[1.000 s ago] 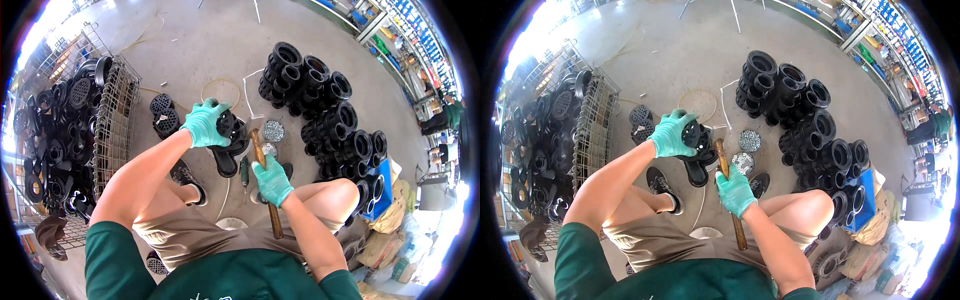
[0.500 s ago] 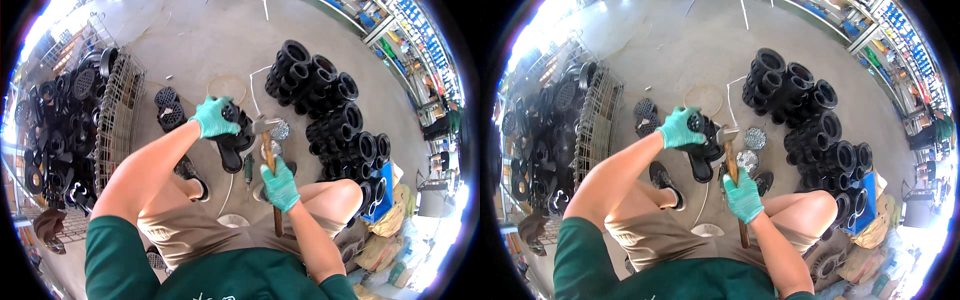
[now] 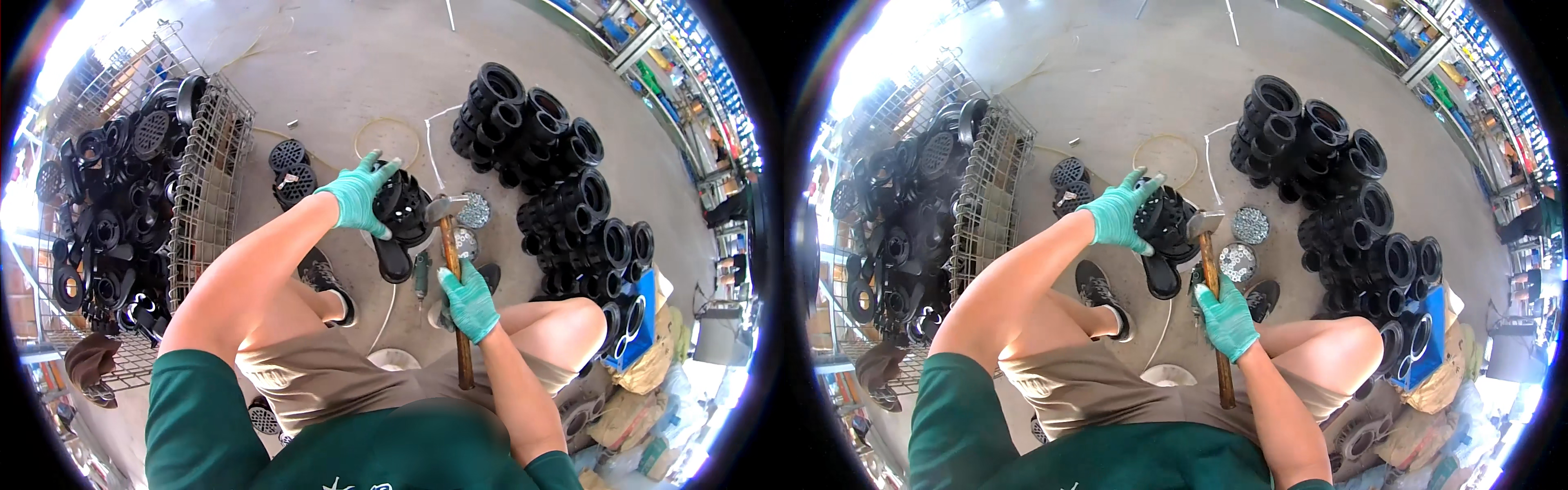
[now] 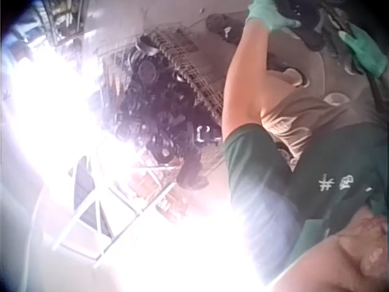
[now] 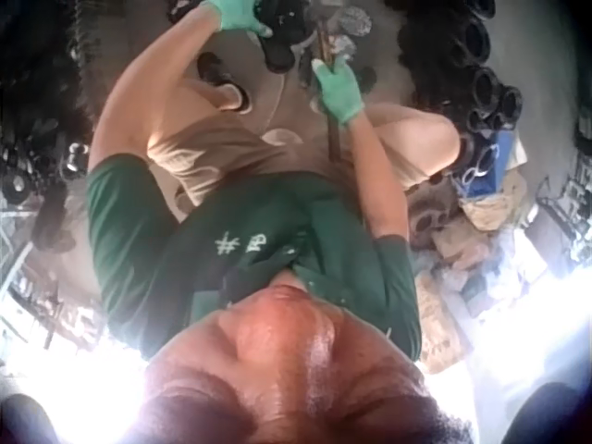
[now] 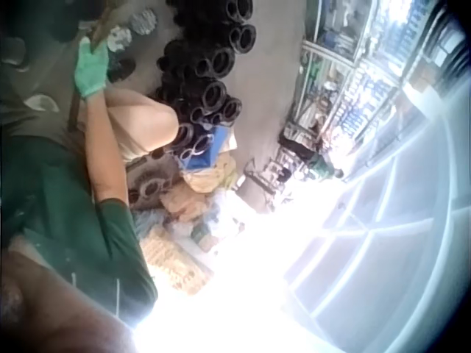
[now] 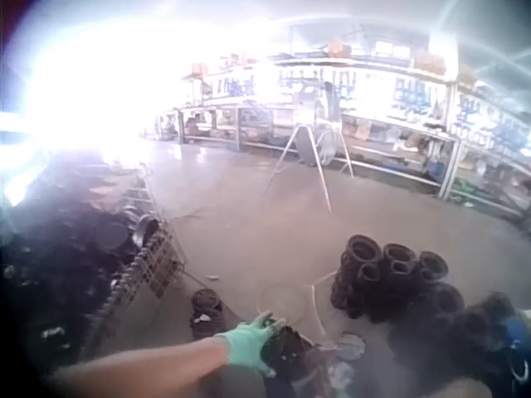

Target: The person assembles pump housings by fitting grates onto them, tapping them with a hammer, inserting screws and washers by hand, and fastening them with a pneumatic screwdriver.

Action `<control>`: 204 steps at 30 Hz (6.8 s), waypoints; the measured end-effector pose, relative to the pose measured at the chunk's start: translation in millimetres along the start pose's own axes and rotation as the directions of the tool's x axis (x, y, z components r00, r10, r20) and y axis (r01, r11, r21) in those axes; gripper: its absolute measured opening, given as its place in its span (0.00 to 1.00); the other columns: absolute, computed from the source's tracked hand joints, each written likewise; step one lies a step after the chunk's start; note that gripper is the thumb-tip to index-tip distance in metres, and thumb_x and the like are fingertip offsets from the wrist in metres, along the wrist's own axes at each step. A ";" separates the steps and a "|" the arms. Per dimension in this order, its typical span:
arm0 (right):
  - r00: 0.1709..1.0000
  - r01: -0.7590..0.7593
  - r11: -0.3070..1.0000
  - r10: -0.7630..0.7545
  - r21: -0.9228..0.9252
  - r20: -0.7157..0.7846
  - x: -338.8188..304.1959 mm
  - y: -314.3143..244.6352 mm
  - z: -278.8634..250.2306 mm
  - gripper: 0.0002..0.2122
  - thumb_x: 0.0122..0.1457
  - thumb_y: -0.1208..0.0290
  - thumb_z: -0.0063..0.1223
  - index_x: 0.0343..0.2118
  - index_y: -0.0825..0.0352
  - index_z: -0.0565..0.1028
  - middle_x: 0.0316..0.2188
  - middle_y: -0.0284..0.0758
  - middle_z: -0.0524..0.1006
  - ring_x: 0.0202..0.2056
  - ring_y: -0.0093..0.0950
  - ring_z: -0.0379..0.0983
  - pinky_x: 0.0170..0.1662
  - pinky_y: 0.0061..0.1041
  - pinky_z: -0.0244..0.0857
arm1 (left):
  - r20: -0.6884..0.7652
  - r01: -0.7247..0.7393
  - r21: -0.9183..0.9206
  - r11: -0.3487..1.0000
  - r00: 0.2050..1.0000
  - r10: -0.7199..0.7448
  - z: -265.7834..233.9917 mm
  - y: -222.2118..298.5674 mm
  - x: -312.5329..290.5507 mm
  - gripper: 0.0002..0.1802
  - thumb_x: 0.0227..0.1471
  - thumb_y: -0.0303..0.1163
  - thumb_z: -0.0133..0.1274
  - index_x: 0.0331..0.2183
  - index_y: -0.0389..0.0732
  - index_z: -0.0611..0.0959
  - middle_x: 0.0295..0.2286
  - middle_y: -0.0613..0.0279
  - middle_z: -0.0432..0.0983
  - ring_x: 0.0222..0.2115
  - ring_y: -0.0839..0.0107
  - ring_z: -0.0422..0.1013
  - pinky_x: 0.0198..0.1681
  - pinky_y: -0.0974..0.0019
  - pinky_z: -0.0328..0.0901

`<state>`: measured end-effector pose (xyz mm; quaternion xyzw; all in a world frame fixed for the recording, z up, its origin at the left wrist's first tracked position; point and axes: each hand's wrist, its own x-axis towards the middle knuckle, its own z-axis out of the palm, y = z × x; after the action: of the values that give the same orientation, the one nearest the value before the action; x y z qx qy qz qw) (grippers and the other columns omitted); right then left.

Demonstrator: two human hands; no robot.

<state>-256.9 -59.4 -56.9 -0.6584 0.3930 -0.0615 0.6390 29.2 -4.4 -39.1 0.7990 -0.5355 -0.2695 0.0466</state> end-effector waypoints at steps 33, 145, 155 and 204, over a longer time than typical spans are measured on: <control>0.967 0.199 0.938 -0.235 -0.285 -0.095 -22.9 -110.5 -6.1 0.10 0.65 0.70 0.53 0.45 0.67 0.70 0.21 0.35 0.77 0.23 0.24 0.73 0.27 0.25 0.68 | -0.390 -0.105 -0.059 0.993 0.918 0.074 -30.8 9.6 -4.1 0.67 0.23 0.44 0.76 0.64 0.41 0.61 0.60 0.37 0.55 0.56 0.34 0.59 0.62 0.46 0.60; 0.961 0.111 0.721 0.098 -0.684 0.259 188.4 -6.4 -33.1 0.21 0.68 0.64 0.45 0.59 0.70 0.67 0.46 0.56 0.77 0.48 0.50 0.74 0.52 0.41 0.68 | -0.046 -0.048 -0.261 0.964 0.998 0.038 66.7 -25.8 22.5 0.64 0.37 0.36 0.74 0.66 0.30 0.51 0.56 0.38 0.67 0.54 0.49 0.70 0.58 0.57 0.66; 0.953 0.221 0.766 -0.039 -0.604 0.300 193.2 9.4 -38.7 0.24 0.66 0.64 0.48 0.61 0.72 0.66 0.45 0.54 0.79 0.45 0.43 0.77 0.52 0.36 0.69 | 0.209 0.176 -0.462 0.869 0.974 -0.086 66.6 -25.2 30.0 0.66 0.36 0.34 0.76 0.67 0.33 0.50 0.59 0.50 0.66 0.57 0.64 0.66 0.66 0.62 0.56; 0.957 0.210 0.817 -0.061 -0.537 0.282 189.5 9.6 -36.7 0.20 0.67 0.64 0.45 0.58 0.68 0.70 0.46 0.55 0.77 0.48 0.52 0.74 0.52 0.42 0.68 | 0.102 0.105 -0.453 0.885 0.993 -0.066 57.1 -20.0 23.6 0.62 0.34 0.29 0.76 0.64 0.35 0.55 0.53 0.47 0.73 0.52 0.57 0.72 0.58 0.58 0.66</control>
<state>-153.0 -200.3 -138.8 -0.8459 0.2608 0.0951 0.4554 25.0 -4.5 -103.9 0.7763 -0.4228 -0.4230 0.1992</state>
